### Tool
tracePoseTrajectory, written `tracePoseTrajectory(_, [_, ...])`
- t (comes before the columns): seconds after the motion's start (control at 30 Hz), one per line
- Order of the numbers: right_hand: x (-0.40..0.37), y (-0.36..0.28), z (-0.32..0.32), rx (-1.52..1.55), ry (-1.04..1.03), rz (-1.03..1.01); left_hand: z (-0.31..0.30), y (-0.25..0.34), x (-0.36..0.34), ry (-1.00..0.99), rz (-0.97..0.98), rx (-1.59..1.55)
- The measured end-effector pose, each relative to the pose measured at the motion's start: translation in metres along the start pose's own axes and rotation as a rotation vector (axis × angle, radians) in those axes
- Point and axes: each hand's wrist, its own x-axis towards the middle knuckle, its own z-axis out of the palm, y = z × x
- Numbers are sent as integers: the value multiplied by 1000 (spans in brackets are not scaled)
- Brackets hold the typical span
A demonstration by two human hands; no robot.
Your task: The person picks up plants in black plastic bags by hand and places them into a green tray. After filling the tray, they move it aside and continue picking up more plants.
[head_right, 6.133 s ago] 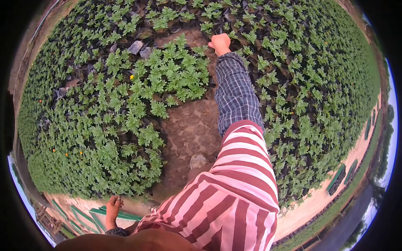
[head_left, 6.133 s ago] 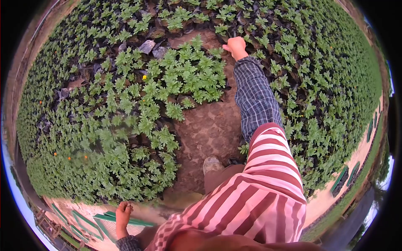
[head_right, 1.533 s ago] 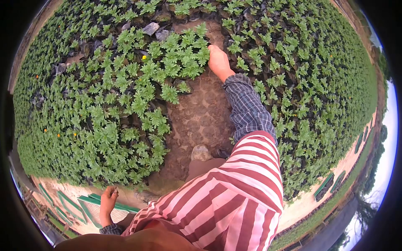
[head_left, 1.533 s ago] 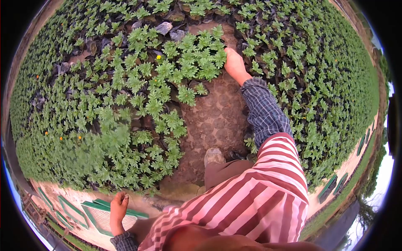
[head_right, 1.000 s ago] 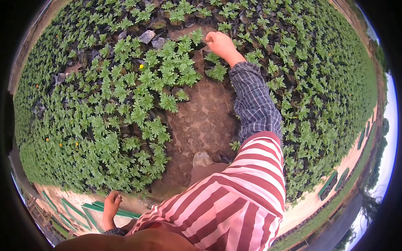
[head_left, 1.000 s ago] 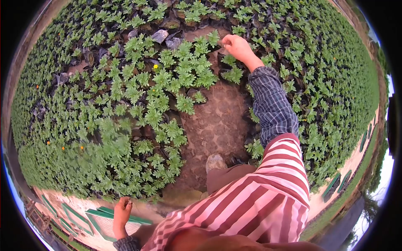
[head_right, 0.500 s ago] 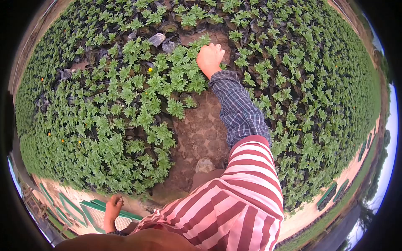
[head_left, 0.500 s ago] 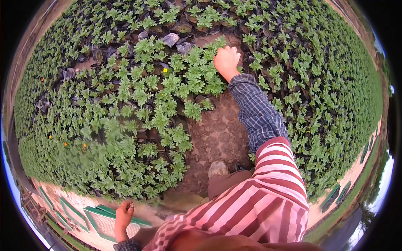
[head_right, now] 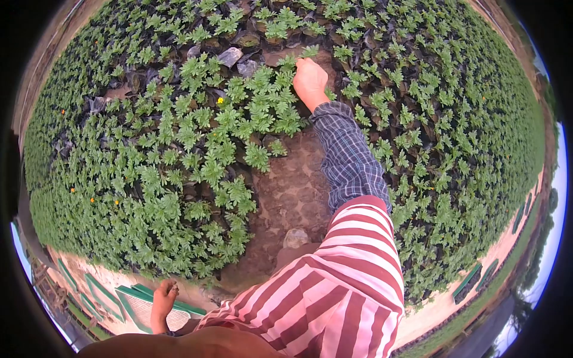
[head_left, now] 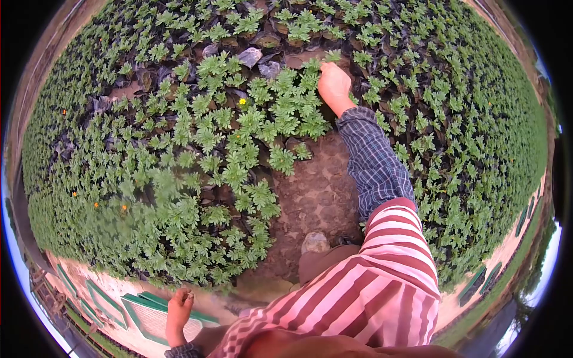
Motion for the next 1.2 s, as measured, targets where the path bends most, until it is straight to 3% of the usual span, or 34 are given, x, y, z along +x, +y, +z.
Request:
tracePoseTrajectory(0.07, [12, 9, -19, -38, 59, -57, 2, -4, -1, -4, -9, -35])
tracePoseTrajectory(0.17, [31, 38, -32, -52, 63, -319, 0, 1, -6, -27, -35, 25])
tracePoseTrajectory(0.33, [52, 65, -25, 53, -68, -374, 1, 1, -6, -24, -30, -11])
tracePoseTrajectory(0.4, [52, 76, -7, -49, -67, -458, 0, 3, -5, -27, -29, -29])
tracePoseTrajectory(0.43, [52, 78, -6, -115, -182, -338, 0, 4, -4, -26, -31, -20])
tracePoseTrajectory(0.47, [52, 80, -6, -115, -183, -336, 0, 4, -4, -25, -33, -12])
tracePoseTrajectory(0.53, [49, 77, -10, -52, -193, -145, 0, 12, -5, -31, -32, -35])
tracePoseTrajectory(0.57, [50, 92, 10, -44, -86, -240, -1, 15, -5, -35, -27, -59])
tracePoseTrajectory(0.67, [45, 84, 0, 12, -22, -213, 1, 4, -3, -43, -47, -2])
tracePoseTrajectory(0.7, [48, 86, 1, -109, -104, -188, 1, 3, -2, -45, -46, -4])
tracePoseTrajectory(0.93, [38, 79, -22, -121, -69, -135, -2, 8, -2, -30, 1, -49])
tracePoseTrajectory(1.0, [27, 71, -37, 125, 147, -124, -2, 5, -2, -33, 5, -49])
tracePoseTrajectory(1.07, [11, 77, -49, 163, 206, -141, -3, 6, -3, -39, -9, -53])
tracePoseTrajectory(1.13, [-14, 77, -74, 517, -312, 154, -3, 3, -3, -42, -4, -66])
tracePoseTrajectory(1.2, [-29, 83, -88, 347, -626, 112, -2, 3, -3, -37, 7, -78])
